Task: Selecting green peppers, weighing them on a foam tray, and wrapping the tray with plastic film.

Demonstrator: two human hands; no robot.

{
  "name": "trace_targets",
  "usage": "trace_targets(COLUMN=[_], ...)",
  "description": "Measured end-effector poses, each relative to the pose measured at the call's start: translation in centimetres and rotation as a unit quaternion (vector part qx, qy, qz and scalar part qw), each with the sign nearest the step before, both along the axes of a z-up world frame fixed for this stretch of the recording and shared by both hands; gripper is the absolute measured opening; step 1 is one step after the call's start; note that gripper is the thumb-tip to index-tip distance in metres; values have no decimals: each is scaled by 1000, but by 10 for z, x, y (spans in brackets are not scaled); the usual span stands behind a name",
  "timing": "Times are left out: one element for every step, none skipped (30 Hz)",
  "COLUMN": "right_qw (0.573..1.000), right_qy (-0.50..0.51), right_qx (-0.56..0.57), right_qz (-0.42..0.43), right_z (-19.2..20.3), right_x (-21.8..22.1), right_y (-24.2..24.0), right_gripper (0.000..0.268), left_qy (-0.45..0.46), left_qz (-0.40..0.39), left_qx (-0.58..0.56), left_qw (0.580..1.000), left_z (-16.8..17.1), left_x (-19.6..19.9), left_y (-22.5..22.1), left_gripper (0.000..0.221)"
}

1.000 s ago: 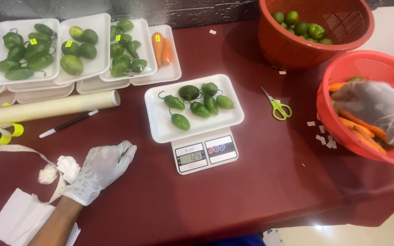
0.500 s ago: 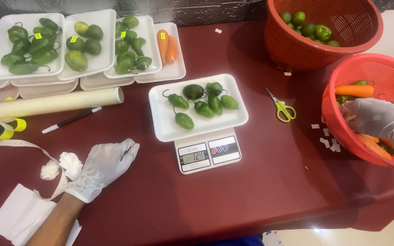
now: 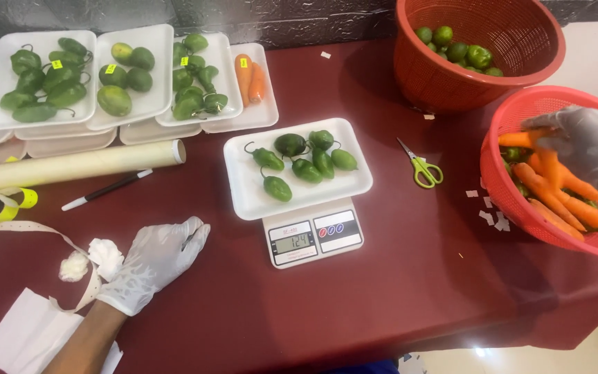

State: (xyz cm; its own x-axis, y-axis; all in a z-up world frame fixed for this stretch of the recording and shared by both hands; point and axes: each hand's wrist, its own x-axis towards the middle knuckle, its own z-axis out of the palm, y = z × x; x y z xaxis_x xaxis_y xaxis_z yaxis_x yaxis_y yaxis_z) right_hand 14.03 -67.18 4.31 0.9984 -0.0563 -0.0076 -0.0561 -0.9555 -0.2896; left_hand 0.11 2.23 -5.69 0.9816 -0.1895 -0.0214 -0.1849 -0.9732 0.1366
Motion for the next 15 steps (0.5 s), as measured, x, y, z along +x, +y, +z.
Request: trace_targets(right_qw=[1000,988,952,953,951,943,943,942,940,940,952,953,953,941,920], right_qy=[0,-76,-150,-149,-93,-37,-36,-26,-16,-17,41,102,103,101,98], right_qx=[1,-134,-263,-263,-296,-328,-328,-333,-338,-338,-283,-222,-219,-298,-374], right_qz=[-1,17,38,35,-1,-38,-40,-40,-41,-41,-110,-179,-181,-124,-65], right_z=[-13,-26,-39,-46,-54,-62,-50,-38,-26,-16,-6,1,-15,-30,-46], right_x=[8,14,21,29,37,45,34,24,15,11,7,1,12,22,31], right_y=[-22,-45,-68,-81,-95,-109,-87,-66,-44,-23,-2,19,-17,-53,-90], right_gripper=[45,34,27,27,33,41,41,43,50,50,36,54,54,33,23], left_qy=[0,-13,-27,-26,-15,-4,-4,-4,-5,-6,1,8,9,29,50], left_qz=[-1,-4,-6,-8,-1,6,3,2,1,1,9,15,13,23,34], left_qx=[1,-1,-2,-1,-3,-4,-4,-1,2,2,6,13,16,24,32], left_qw=[1000,1000,1000,1000,1000,1000,1000,1000,1000,1000,1000,1000,1000,999,998], left_z=[-2,-4,-6,-4,-3,-1,-2,-2,-2,-1,0,2,2,2,1], left_x=[-1,-1,-1,-1,-1,-1,-1,-1,0,0,0,1,0,1,1], left_y=[1,1,2,1,1,0,0,1,1,0,-2,-1,-1,-1,-1], left_gripper=[36,35,35,35,36,37,37,39,41,41,41,41,41,41,41])
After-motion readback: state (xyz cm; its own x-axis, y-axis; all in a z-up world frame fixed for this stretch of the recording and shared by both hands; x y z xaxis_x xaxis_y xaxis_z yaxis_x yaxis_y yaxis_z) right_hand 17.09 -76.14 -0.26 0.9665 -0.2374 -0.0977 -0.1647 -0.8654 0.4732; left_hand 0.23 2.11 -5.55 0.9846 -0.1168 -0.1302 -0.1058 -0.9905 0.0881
